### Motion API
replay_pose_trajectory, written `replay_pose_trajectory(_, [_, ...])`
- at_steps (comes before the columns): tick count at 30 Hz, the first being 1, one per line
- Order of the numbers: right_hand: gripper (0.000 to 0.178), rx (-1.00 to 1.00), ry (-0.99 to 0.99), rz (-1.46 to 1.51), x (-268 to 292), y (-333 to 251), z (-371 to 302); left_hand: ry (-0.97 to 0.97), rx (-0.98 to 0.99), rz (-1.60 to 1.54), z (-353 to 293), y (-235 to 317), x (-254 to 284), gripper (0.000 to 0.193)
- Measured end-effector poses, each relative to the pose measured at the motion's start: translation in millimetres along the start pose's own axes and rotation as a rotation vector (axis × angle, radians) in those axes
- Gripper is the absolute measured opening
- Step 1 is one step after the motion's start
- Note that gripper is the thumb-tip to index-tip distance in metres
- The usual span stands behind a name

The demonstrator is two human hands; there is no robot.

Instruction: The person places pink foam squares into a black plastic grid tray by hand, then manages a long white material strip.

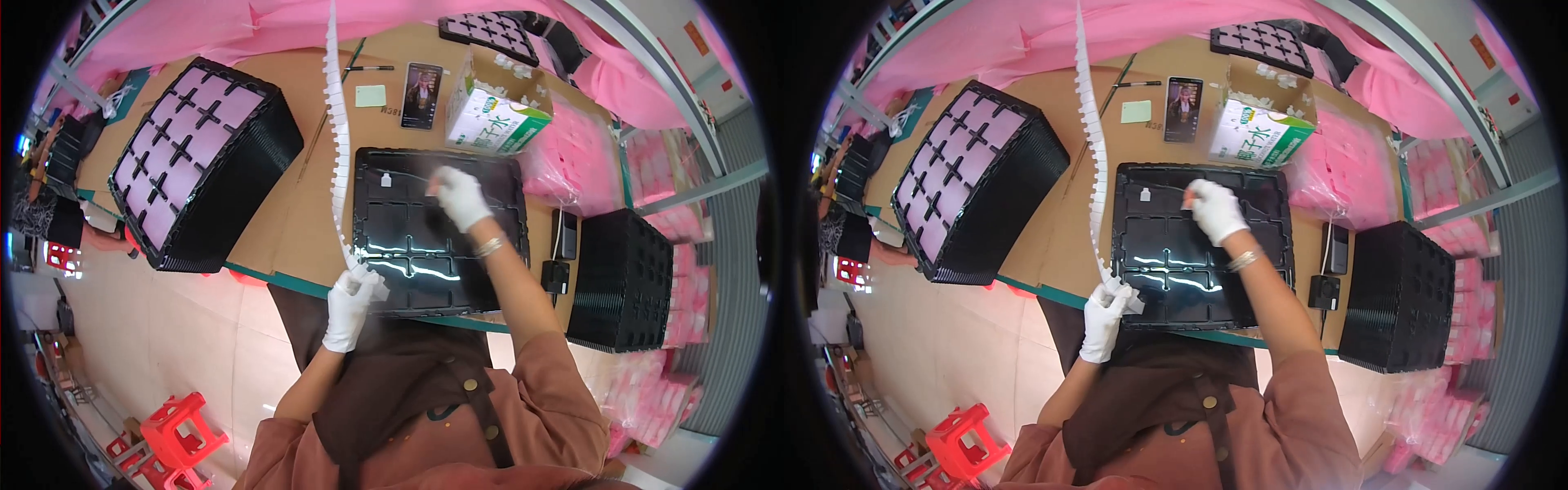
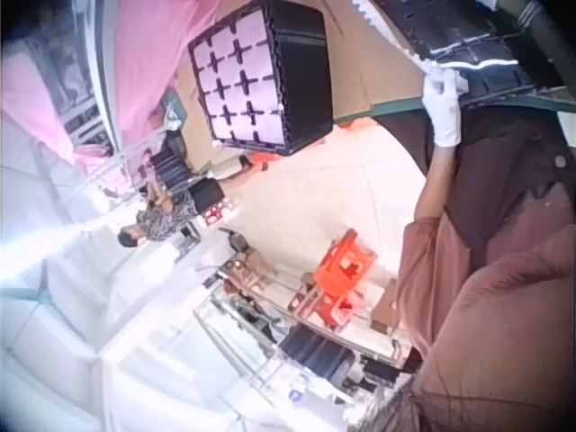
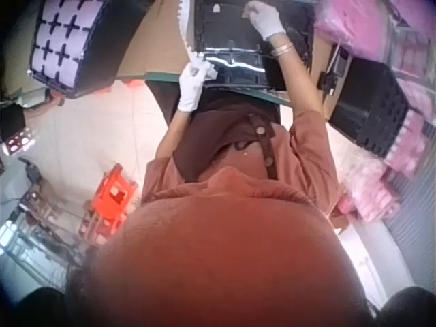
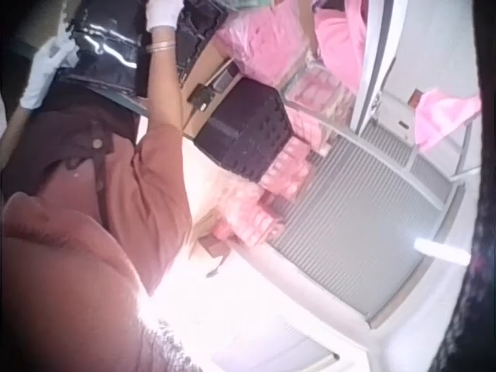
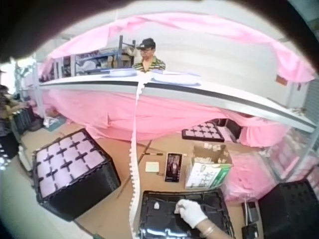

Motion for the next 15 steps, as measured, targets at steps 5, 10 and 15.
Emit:
replay_pose_trajectory(5, [0.019,0.195,0.013,-0.222,-56.4,-36.5,41.6,-0.049,0.004,-0.058,3.8,-1.9,-2.7,0.022])
replay_pose_trajectory(10, [0.010,-0.044,-0.332,-0.228,-61.0,-33.0,46.1,-0.048,0.044,-0.045,1.0,4.3,-2.3,0.026])
replay_pose_trajectory(15, [0.011,-0.113,-0.141,-0.137,-58.9,-40.0,40.8,-0.050,0.025,-0.025,3.9,3.4,1.1,0.027])
Point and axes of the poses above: each hand's wrist, its own z-axis towards the middle knuckle, its own x-axis out of the back of the hand, y = z × x, the point moved 4 cm from there along z, towards the middle knuckle, and after that the axes turned 5 degrees about -x, right-handed, at the moved point
